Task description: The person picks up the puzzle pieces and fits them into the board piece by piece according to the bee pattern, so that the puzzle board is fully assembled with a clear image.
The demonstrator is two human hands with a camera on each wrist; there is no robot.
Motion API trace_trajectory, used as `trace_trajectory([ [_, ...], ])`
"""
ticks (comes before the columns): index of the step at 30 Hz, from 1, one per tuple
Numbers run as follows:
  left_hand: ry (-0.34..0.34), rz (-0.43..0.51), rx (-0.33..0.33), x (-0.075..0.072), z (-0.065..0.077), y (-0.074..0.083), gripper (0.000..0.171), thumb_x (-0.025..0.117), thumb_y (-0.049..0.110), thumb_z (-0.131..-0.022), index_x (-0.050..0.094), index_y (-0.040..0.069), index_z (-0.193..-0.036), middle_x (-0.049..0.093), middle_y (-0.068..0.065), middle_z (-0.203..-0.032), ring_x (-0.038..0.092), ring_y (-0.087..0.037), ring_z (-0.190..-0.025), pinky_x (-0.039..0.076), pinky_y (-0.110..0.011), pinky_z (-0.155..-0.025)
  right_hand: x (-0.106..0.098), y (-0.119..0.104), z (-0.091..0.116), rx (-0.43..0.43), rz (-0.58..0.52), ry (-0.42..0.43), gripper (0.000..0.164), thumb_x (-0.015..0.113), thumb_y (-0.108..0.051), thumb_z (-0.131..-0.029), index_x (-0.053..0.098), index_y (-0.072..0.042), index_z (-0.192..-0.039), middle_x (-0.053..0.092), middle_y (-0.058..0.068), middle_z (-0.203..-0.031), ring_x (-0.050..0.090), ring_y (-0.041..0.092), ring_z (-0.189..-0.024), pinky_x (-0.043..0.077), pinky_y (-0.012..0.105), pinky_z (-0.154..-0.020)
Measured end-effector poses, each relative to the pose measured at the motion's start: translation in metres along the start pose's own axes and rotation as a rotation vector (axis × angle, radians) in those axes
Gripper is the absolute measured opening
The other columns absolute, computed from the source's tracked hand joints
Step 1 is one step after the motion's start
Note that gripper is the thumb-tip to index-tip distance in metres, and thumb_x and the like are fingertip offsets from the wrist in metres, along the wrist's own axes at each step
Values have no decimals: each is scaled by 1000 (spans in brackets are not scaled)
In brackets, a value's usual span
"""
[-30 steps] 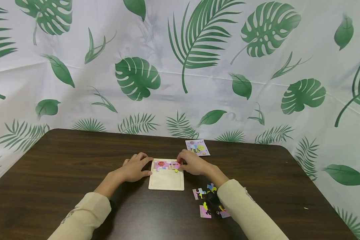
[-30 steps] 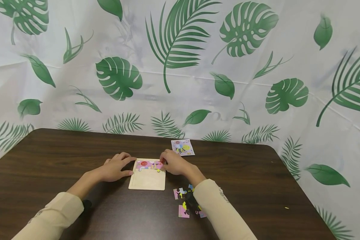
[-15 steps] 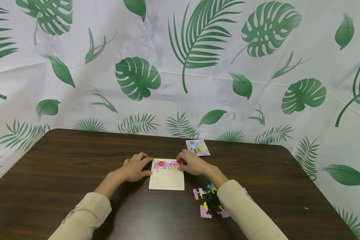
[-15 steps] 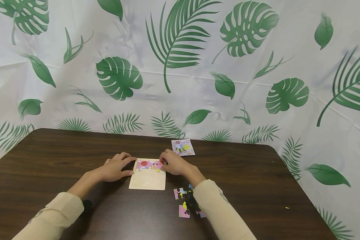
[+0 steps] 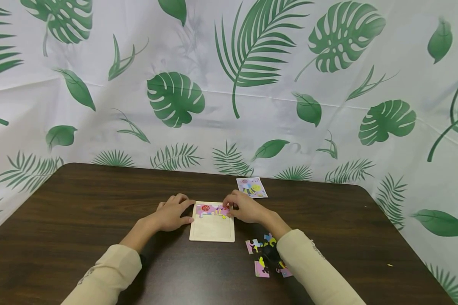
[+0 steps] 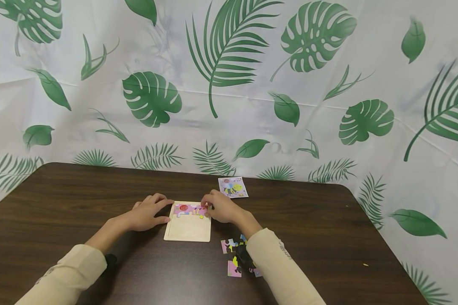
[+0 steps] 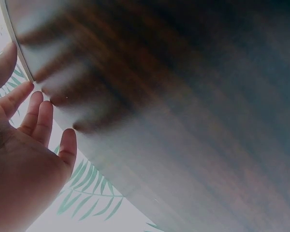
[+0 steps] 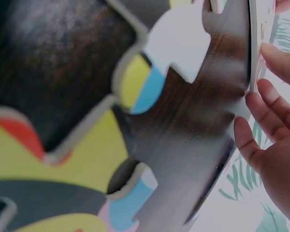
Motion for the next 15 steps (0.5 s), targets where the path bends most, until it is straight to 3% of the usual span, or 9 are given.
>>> trace_trajectory([
  [15, -9, 3, -11, 0, -1, 0, 50, 59, 24, -90, 44, 6, -134, 38, -17, -129, 34, -36, -119, 28, -59, -87, 1, 2, 0, -12, -52, 16, 18, 64, -6, -84, 64, -7, -102, 49, 4, -88, 46, 19, -79, 38, 28, -68],
])
Point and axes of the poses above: each hand's wrist, its own z-axis away from the middle knuckle, its own x-axis out of the palm, y = z × x, the point moved 3 cm from there along -z, towards the middle knuckle
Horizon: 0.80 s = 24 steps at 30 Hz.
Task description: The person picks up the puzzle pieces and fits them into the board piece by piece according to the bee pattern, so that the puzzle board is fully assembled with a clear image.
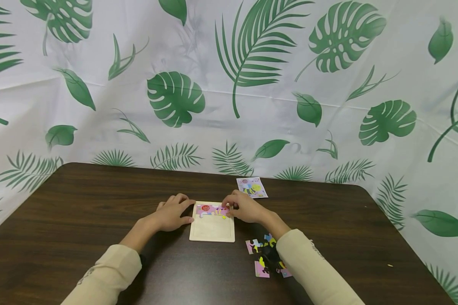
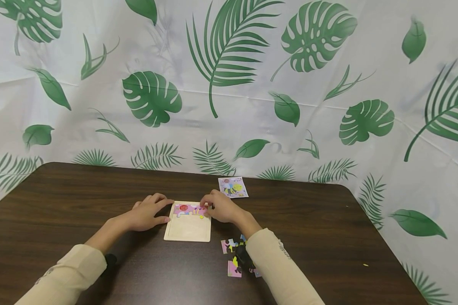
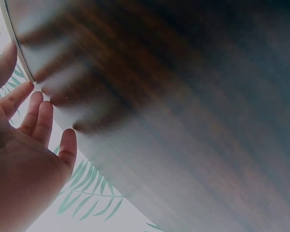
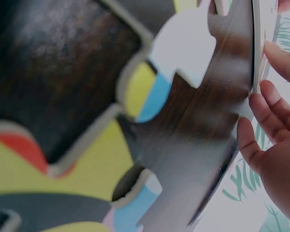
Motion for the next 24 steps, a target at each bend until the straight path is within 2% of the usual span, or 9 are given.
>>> trace_trajectory([
  [17, -3, 5, 4, -1, 2, 3, 50, 59, 24, -90, 44, 5, -134, 38, -18, -129, 34, -36, -118, 28, -59, -87, 0, 1, 3, -2, -23, 1, 18, 63, -5, -85, 64, -7, -102, 49, 5, -88, 45, 20, -77, 37, 28, -67],
  [24, -7, 1, 0, -2, 1, 3, 50, 58, 24, -90, 43, 5, -134, 38, -18, -129, 34, -36, -118, 28, -58, -87, 0, 1, 2, 25, -20, -5, 19, 64, -7, -85, 65, -8, -104, 49, 5, -89, 46, 21, -80, 38, 30, -68],
])
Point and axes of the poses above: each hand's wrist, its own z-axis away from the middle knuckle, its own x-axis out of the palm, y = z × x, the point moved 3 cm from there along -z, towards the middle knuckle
